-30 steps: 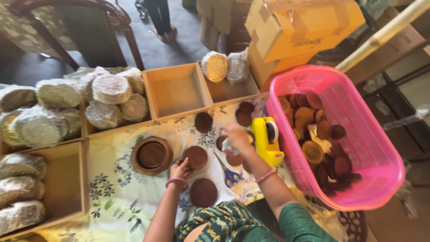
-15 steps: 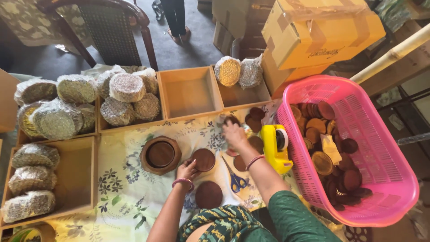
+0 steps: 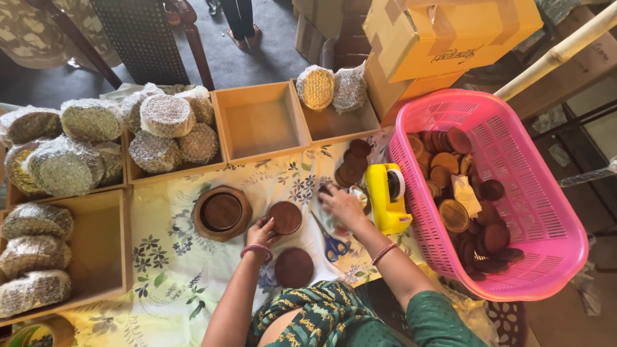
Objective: Cleaning clay lamps with a cloth and stacking them.
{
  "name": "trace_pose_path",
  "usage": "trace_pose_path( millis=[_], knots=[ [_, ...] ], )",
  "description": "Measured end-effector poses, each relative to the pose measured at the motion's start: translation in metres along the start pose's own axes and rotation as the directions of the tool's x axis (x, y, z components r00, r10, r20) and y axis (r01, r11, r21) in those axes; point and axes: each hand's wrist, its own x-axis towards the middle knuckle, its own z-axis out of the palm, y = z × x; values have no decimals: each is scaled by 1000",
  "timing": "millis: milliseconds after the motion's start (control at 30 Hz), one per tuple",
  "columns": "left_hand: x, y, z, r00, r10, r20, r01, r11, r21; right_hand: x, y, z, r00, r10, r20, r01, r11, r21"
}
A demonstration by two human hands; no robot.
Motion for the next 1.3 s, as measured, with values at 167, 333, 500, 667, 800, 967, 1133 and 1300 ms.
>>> trace_pose_path(
  millis=[167, 333, 500, 667, 800, 967, 1133, 1300],
  knots=[
    [0, -2, -3, 1000, 12, 6, -12, 1000, -1, -9, 7, -17, 946, 227, -230, -269, 947, -172],
    [0, -1, -1, 1000, 7, 6, -7, 1000, -4, -32, -28, 2, 978, 12, -207, -4, 999, 39],
    [-5, -3, 0, 1000, 6, -9, -7, 1000, -15, -54, -86, 41, 824, -562, -64, 566, 821, 74],
    [0, -3, -2, 1000, 9, 12, -8, 999, -43, -59, -136, 2, 808, -588, -28, 588, 804, 81],
    [-3, -3, -1, 1000, 16, 23, -15, 999, -28, -51, -147, -15, 900, -405, 163, 392, 914, 102],
    [-4, 0, 0, 999, 16, 31, -15, 999, -47, -39, -90, -4, 915, 21, 403, -148, 946, 288],
    [-4, -1, 0, 1000, 16, 12, -16, 1000, -13, -25, -33, -60, 957, 256, -135, -244, 965, 100],
    [1, -5, 0, 999, 41, -5, -41, 999, -5, -10, -23, -43, 930, 307, -204, -345, 919, -189]
  ],
)
